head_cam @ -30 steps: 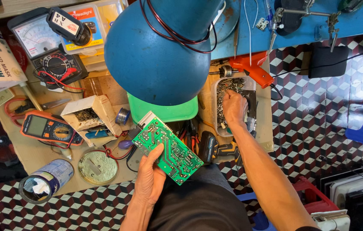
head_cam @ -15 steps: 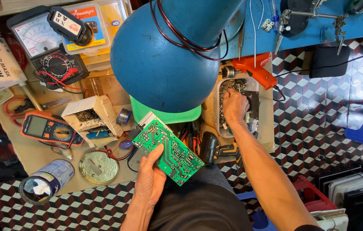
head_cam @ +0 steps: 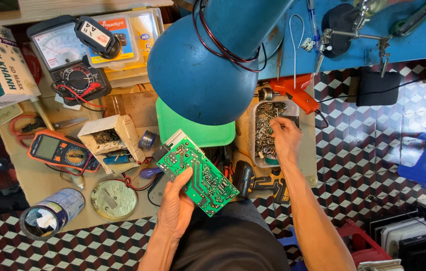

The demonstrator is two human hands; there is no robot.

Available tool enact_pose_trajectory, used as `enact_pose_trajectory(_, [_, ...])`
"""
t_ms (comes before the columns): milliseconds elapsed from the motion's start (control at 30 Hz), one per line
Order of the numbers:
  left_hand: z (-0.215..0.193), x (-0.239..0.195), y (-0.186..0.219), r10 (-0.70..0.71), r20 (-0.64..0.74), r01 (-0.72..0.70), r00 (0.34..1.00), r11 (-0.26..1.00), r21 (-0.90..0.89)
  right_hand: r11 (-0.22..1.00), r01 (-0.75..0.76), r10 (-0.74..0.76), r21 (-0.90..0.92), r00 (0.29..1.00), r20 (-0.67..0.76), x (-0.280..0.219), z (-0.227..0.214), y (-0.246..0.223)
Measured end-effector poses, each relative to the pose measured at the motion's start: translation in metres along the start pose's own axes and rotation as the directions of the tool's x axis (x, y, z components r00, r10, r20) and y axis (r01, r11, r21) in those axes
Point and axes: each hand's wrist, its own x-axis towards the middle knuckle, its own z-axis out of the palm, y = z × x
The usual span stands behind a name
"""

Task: The person selects small metal components from a container and places them onto a green circuit board. They use a cordless drill to drive screws into the board and then apply heat with a hot air gun to solder or secure components. The person repeatedly inspects the board during the process.

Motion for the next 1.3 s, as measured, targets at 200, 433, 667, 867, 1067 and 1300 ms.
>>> enact_pose_trajectory(200, [0.008, -0.01, -0.01, 0.004, 0.039, -0.004, 0.999, 1.0, 0.018, 0.536, -0.37, 0.067, 0.758, 0.914, 0.399, -0.042, -0.048, -0.043])
enact_pose_trajectory(433, [0.018, -0.02, -0.011, 0.069, 0.11, -0.069, 0.992, 0.998, -0.01, 0.194, -0.638, -0.026, 0.745, 0.756, 0.654, -0.089, -0.038, -0.107])
enact_pose_trajectory(667, [0.029, -0.017, 0.003, 0.138, 0.156, -0.141, 0.978, 0.99, 0.012, 0.421, -0.571, -0.114, 0.705, 0.737, 0.666, -0.125, -0.019, -0.146])
enact_pose_trajectory(867, [0.024, -0.028, 0.01, 0.196, 0.184, -0.206, 0.963, 0.978, 0.036, 0.825, -0.151, -0.207, 0.544, 0.815, 0.541, -0.167, 0.009, -0.173])
enact_pose_trajectory(1067, [0.026, -0.035, 0.015, 0.235, 0.203, -0.245, 0.951, 0.969, 0.025, 0.896, -0.021, -0.224, 0.443, 0.84, 0.495, -0.183, 0.018, -0.188])
enact_pose_trajectory(1300, [0.035, -0.033, 0.012, 0.32, 0.204, -0.325, 0.925, 0.946, -0.008, 0.925, 0.013, -0.203, 0.379, 0.86, 0.467, -0.188, 0.023, -0.191])
